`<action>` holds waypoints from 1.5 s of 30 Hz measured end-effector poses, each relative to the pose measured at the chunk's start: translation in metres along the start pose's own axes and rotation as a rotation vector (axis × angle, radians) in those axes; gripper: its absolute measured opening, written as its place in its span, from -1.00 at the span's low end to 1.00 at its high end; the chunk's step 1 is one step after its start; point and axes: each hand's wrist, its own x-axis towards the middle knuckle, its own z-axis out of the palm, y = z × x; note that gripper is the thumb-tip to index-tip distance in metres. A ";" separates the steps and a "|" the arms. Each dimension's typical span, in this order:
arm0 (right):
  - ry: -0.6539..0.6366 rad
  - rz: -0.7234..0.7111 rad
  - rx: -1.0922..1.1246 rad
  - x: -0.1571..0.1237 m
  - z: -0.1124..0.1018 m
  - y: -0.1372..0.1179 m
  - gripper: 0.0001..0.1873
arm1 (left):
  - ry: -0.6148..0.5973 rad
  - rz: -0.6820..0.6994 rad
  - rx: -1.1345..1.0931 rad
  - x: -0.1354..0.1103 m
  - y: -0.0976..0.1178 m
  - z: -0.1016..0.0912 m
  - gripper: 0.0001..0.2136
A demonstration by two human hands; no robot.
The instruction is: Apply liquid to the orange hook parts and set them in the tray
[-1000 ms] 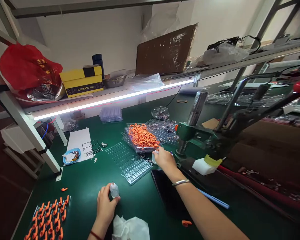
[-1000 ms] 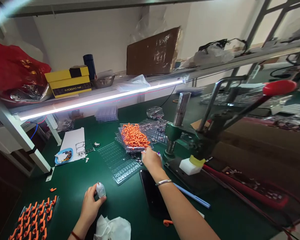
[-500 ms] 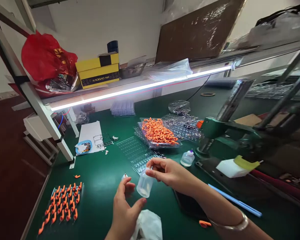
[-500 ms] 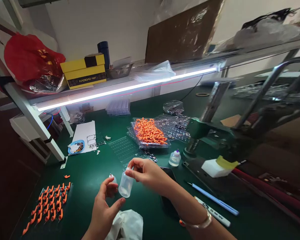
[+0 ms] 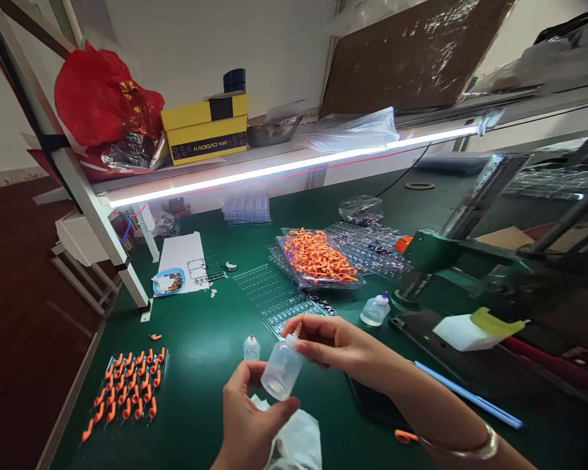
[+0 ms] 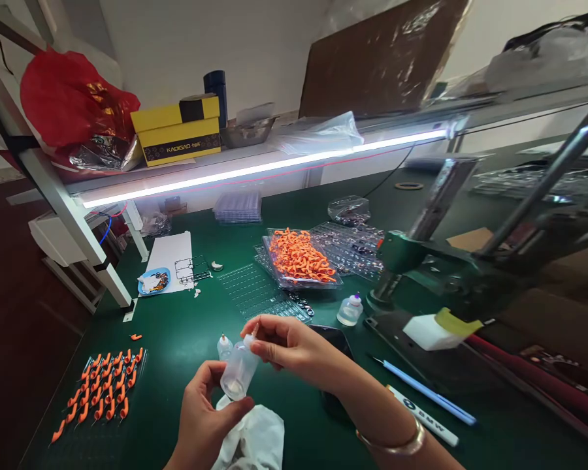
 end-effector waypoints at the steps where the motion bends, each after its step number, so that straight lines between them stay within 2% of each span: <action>1: -0.010 -0.004 0.012 0.000 0.000 0.001 -0.51 | 0.025 0.013 0.029 0.000 0.000 0.000 -0.73; 5: -0.049 -0.022 0.045 -0.001 0.000 0.006 -0.55 | 0.136 0.121 0.160 -0.002 -0.007 0.000 -0.74; 11: -0.089 -0.053 0.056 -0.002 -0.001 0.010 -0.53 | 0.310 0.528 0.356 -0.004 -0.024 0.001 -0.79; 14: -0.097 -0.049 0.024 -0.001 0.003 0.013 -0.49 | 0.375 0.610 0.402 -0.003 -0.028 0.003 -0.79; 17: -0.082 -0.030 -0.067 -0.001 0.004 0.018 -0.42 | 0.346 0.575 0.425 -0.001 -0.032 0.002 -0.79; 20: 0.007 0.017 -0.258 0.002 -0.015 0.026 -0.55 | 0.269 0.421 0.438 0.000 -0.040 -0.005 -0.63; 23: 0.254 0.139 -0.522 0.010 -0.059 0.040 -0.76 | 0.261 0.256 0.411 0.001 -0.050 -0.017 -0.45; 27: 0.637 0.410 -0.787 0.024 -0.121 0.066 -0.75 | 0.278 0.169 0.392 0.003 -0.059 -0.030 -0.48; 29: 0.736 0.507 -0.853 0.031 -0.136 0.079 -0.73 | 0.254 0.145 0.407 0.004 -0.061 -0.033 -0.51; 32: 0.794 0.583 -0.892 0.039 -0.142 0.094 -0.72 | 0.222 0.103 0.429 0.004 -0.059 -0.034 -0.53; 37: 0.917 0.616 -0.861 0.036 -0.135 0.096 -0.69 | 0.218 0.057 0.455 0.001 -0.052 -0.037 -0.55; 40: 0.991 0.551 -0.814 0.029 -0.111 0.095 -0.64 | 0.228 0.036 0.479 -0.002 -0.052 -0.041 -0.56; 42: 0.931 0.439 -0.772 0.028 -0.078 0.100 -0.65 | 0.224 0.028 0.483 -0.006 -0.055 -0.044 -0.57; 45: 0.628 0.242 -0.658 0.034 -0.016 0.116 -0.68 | 0.214 0.027 0.486 -0.015 -0.063 -0.048 -0.59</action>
